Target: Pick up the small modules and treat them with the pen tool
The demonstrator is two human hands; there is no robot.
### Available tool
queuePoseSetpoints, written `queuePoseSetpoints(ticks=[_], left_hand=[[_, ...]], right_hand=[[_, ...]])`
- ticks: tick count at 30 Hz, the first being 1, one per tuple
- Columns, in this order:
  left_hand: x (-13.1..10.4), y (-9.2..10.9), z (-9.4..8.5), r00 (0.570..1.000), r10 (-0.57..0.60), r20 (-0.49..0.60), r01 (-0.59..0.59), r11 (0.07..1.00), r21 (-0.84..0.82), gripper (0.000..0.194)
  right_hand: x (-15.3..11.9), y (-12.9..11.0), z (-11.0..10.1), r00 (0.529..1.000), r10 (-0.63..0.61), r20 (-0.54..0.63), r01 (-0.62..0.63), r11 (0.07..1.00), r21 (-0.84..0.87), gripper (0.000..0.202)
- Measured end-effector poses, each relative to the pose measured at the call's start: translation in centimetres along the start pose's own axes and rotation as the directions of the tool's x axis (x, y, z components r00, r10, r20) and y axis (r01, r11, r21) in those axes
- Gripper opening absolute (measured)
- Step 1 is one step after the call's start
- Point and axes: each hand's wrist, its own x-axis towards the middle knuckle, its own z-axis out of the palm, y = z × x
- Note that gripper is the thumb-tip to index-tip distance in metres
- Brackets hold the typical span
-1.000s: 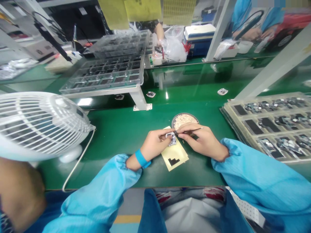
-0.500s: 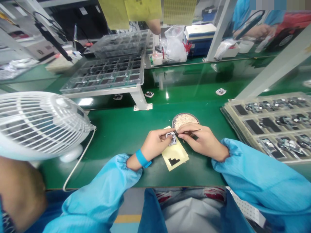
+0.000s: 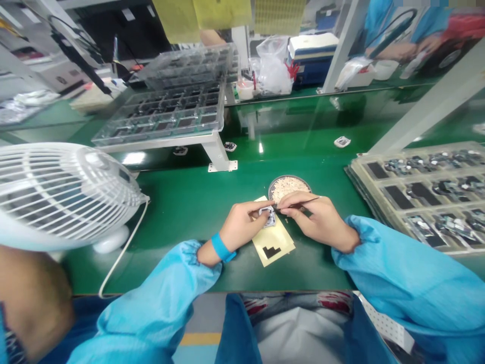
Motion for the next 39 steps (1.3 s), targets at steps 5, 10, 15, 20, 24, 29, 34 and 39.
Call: queuePoseSetpoints(ticks=[5, 10, 15, 20, 24, 29, 34, 39], left_hand=[[0.0, 0.0, -0.1, 1.000, -0.003, 0.004, 0.003, 1.000, 0.011, 0.038], [0.0, 0.1, 0.0, 1.000, 0.000, 0.000, 0.000, 1.000, 0.000, 0.038], [-0.1, 0.1, 0.0, 1.000, 0.000, -0.001, 0.000, 1.000, 0.015, 0.038], [-0.1, 0.6, 0.0, 0.999, 0.038, -0.007, -0.037, 0.998, 0.052, 0.036], [-0.2, 1.0, -0.1, 0.998, 0.065, -0.015, -0.063, 0.994, 0.092, 0.033], [-0.2, 0.9, -0.1, 0.998, 0.057, -0.013, -0.055, 0.991, 0.123, 0.032], [-0.2, 0.6, 0.1, 1.000, 0.021, -0.010, -0.021, 0.998, 0.052, 0.032], [-0.1, 0.5, 0.3, 1.000, 0.004, -0.010, -0.005, 0.998, -0.061, 0.024]], right_hand=[[0.0, -0.2, -0.1, 1.000, -0.013, -0.002, 0.013, 1.000, -0.025, 0.012], [-0.1, -0.3, -0.1, 1.000, -0.023, 0.019, 0.024, 0.999, -0.040, 0.014], [0.0, -0.2, -0.1, 0.999, -0.027, 0.024, 0.029, 0.997, -0.068, 0.014], [0.0, 0.0, -0.1, 1.000, 0.011, 0.018, -0.010, 0.998, -0.062, 0.012], [0.1, 0.2, -0.2, 0.999, 0.043, -0.001, -0.043, 0.998, -0.035, 0.010], [0.0, 0.2, -0.2, 0.998, 0.059, 0.017, -0.058, 0.998, -0.009, 0.010], [-0.1, 0.0, -0.2, 0.996, 0.093, -0.004, -0.093, 0.996, -0.016, 0.010], [-0.1, -0.2, -0.3, 0.996, 0.094, -0.007, -0.094, 0.994, -0.052, 0.009]])
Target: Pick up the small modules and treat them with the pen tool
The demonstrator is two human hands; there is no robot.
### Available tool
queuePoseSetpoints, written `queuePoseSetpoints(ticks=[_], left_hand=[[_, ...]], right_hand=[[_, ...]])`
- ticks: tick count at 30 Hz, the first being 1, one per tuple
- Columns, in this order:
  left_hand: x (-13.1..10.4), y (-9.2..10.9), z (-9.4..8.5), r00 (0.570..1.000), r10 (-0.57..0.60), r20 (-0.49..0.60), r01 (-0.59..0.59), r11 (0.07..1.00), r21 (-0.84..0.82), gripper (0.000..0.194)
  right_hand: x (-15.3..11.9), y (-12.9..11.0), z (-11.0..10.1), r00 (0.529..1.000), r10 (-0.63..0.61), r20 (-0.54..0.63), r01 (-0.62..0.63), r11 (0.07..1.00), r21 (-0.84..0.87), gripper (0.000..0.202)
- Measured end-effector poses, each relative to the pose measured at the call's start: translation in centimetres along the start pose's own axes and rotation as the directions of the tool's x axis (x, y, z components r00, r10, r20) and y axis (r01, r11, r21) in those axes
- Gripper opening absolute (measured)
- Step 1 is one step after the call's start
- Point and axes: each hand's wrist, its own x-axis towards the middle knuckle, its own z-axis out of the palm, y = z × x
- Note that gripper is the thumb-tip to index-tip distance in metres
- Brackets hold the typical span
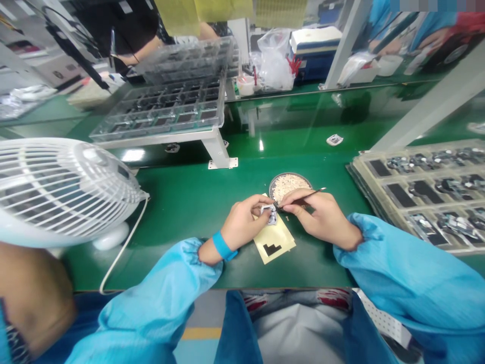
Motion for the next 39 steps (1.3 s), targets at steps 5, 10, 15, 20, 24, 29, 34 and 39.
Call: queuePoseSetpoints(ticks=[5, 10, 15, 20, 24, 29, 34, 39], left_hand=[[-0.02, -0.13, 0.04, 1.000, -0.009, 0.006, 0.009, 1.000, 0.004, 0.023], [-0.04, -0.22, 0.06, 1.000, -0.003, -0.004, 0.003, 1.000, 0.020, 0.024], [-0.04, -0.16, 0.04, 1.000, -0.003, -0.005, 0.003, 1.000, 0.017, 0.024], [-0.04, 0.01, 0.00, 1.000, 0.001, 0.008, -0.001, 1.000, 0.023, 0.025], [-0.05, 0.00, -0.02, 1.000, -0.009, 0.005, 0.009, 1.000, 0.029, 0.025], [-0.03, -0.07, -0.01, 0.999, -0.029, 0.017, 0.030, 1.000, -0.009, 0.024], [0.00, 0.08, -0.13, 0.998, -0.051, 0.029, 0.053, 0.996, -0.077, 0.026], [0.11, 0.42, -0.41, 0.998, -0.050, 0.034, 0.056, 0.982, -0.178, 0.030]], right_hand=[[0.03, -0.09, -0.12, 0.999, -0.050, -0.011, 0.050, 0.998, -0.028, 0.009], [0.00, -0.09, -0.04, 0.998, -0.053, 0.015, 0.054, 0.998, -0.019, 0.010], [0.03, -0.07, 0.02, 0.997, -0.076, 0.024, 0.077, 0.997, -0.019, 0.011], [0.02, 0.10, 0.19, 0.995, -0.091, 0.028, 0.092, 0.996, -0.013, 0.010], [-0.05, 0.23, 0.38, 0.992, -0.117, 0.047, 0.119, 0.993, -0.022, 0.012], [-0.06, -0.15, 0.19, 0.989, -0.147, 0.021, 0.146, 0.989, 0.018, 0.015], [-0.01, -0.22, 0.05, 0.998, -0.070, 0.005, 0.070, 0.997, 0.035, 0.012], [0.01, -0.03, 0.12, 0.999, 0.013, -0.042, -0.011, 0.999, 0.045, 0.010]])
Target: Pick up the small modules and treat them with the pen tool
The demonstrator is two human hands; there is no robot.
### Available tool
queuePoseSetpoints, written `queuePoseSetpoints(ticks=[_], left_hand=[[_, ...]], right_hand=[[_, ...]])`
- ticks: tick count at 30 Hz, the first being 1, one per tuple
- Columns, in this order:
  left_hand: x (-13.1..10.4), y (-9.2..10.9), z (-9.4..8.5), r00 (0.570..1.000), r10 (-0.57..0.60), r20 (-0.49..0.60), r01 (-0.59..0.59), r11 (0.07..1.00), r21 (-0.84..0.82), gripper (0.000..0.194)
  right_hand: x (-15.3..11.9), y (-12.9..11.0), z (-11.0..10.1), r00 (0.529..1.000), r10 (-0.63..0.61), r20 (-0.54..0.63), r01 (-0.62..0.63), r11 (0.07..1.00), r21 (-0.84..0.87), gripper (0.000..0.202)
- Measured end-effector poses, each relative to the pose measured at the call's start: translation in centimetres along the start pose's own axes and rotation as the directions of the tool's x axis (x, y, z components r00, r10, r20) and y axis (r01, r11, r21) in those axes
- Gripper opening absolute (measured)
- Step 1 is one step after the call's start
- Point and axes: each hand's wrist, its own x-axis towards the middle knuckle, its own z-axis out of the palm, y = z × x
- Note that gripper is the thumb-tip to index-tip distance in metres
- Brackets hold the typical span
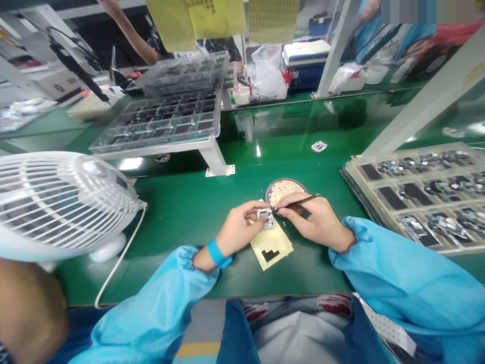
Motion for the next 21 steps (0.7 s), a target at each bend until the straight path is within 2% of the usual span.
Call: queuePoseSetpoints(ticks=[5, 11, 15, 18, 21], left_hand=[[0.02, 0.54, -0.15, 1.000, -0.027, -0.005, 0.027, 0.998, -0.056, 0.032], [-0.11, 0.60, -0.05, 0.999, -0.021, -0.032, 0.020, 1.000, -0.016, 0.032], [-0.01, 0.38, 0.03, 0.999, -0.034, -0.035, 0.033, 0.999, -0.032, 0.033], [0.17, 0.45, -0.10, 0.997, -0.058, -0.049, 0.053, 0.994, -0.094, 0.034], [0.31, 0.79, -0.47, 0.994, -0.091, -0.068, 0.077, 0.980, -0.181, 0.034]], right_hand=[[-0.12, -0.25, -0.14, 0.994, 0.083, -0.074, -0.079, 0.995, 0.060, 0.009], [0.05, -0.41, -0.26, 0.998, 0.033, -0.049, -0.033, 0.999, 0.008, 0.008], [-0.06, -0.28, 0.00, 0.997, 0.071, -0.025, -0.070, 0.997, 0.039, 0.009], [-0.12, -0.17, 0.19, 0.988, 0.156, 0.016, -0.156, 0.974, 0.167, 0.010], [0.14, -0.16, 0.00, 0.960, 0.262, 0.096, -0.278, 0.885, 0.372, 0.013]])
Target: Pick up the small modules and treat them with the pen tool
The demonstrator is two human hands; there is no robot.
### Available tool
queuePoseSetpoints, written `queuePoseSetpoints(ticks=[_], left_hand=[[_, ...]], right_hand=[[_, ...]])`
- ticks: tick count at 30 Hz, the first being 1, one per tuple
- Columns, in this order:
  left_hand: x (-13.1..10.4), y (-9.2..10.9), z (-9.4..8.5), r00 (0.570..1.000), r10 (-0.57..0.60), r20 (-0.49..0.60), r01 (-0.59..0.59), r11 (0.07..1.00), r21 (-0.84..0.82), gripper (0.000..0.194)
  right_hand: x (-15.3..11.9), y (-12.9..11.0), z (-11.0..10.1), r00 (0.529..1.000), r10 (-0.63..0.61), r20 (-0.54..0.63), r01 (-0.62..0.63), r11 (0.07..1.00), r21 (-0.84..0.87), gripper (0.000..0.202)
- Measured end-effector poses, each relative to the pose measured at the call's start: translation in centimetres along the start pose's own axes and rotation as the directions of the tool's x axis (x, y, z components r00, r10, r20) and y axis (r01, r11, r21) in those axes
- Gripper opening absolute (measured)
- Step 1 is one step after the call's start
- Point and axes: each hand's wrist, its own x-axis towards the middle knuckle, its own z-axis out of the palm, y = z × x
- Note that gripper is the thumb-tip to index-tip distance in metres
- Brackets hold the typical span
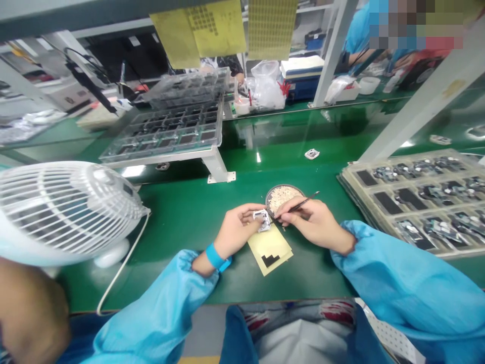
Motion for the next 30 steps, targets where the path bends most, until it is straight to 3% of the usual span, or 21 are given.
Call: queuePoseSetpoints(ticks=[6, 10, 14, 17, 19, 20, 22, 24, 25, 27, 30], left_hand=[[0.2, 0.7, -0.7, 0.998, -0.069, 0.010, 0.069, 0.994, -0.088, 0.038], [0.3, 0.8, -1.0, 0.993, -0.111, 0.031, 0.113, 0.990, -0.080, 0.045], [0.5, 0.9, -1.4, 0.992, -0.127, 0.027, 0.127, 0.992, -0.012, 0.060], [0.7, 1.2, -1.5, 0.983, -0.177, 0.045, 0.176, 0.984, 0.015, 0.059], [0.5, 1.6, -1.4, 0.973, -0.215, 0.080, 0.214, 0.977, 0.019, 0.051], [0.3, 1.8, -1.3, 0.968, -0.228, 0.103, 0.227, 0.974, 0.019, 0.048], [0.1, 2.1, -1.0, 0.960, -0.236, 0.152, 0.237, 0.971, 0.012, 0.044], [-0.1, 2.3, -0.8, 0.956, -0.223, 0.193, 0.226, 0.974, 0.008, 0.042], [-0.1, 2.2, -0.6, 0.955, -0.213, 0.206, 0.216, 0.976, 0.007, 0.042], [-0.1, 2.0, -0.5, 0.956, -0.198, 0.216, 0.201, 0.980, 0.008, 0.041], [0.1, 1.7, -0.5, 0.960, -0.213, 0.181, 0.216, 0.976, 0.007, 0.041]], right_hand=[[1.0, -0.3, -1.1, 0.985, 0.114, 0.127, -0.142, 0.961, 0.237, 0.025], [0.9, -0.6, -1.1, 0.981, 0.152, 0.119, -0.182, 0.933, 0.310, 0.032], [-0.1, -2.5, -1.6, 0.974, 0.170, 0.148, -0.215, 0.897, 0.386, 0.041], [-1.5, -5.2, -4.6, 0.974, 0.219, 0.056, -0.226, 0.947, 0.229, 0.042], [-2.6, -7.1, -8.5, 0.970, 0.204, -0.132, -0.223, 0.964, -0.147, 0.039], [-3.2, -7.9, -11.1, 0.962, 0.162, -0.218, -0.238, 0.891, -0.386, 0.034], [-4.3, -8.7, -16.5, 0.908, 0.093, -0.409, -0.381, 0.592, -0.710, 0.023], [-5.4, -8.5, -21.4, 0.850, 0.188, -0.491, -0.524, 0.223, -0.822, 0.019], [-5.9, -8.0, -23.4, 0.806, 0.281, -0.521, -0.564, 0.096, -0.820, 0.020], [-6.7, -6.9, -26.1, 0.783, 0.330, -0.527, -0.574, 0.055, -0.817, 0.028], [-7.4, -5.6, -27.8, 0.782, 0.368, -0.503, -0.563, 0.069, -0.824, 0.035]])
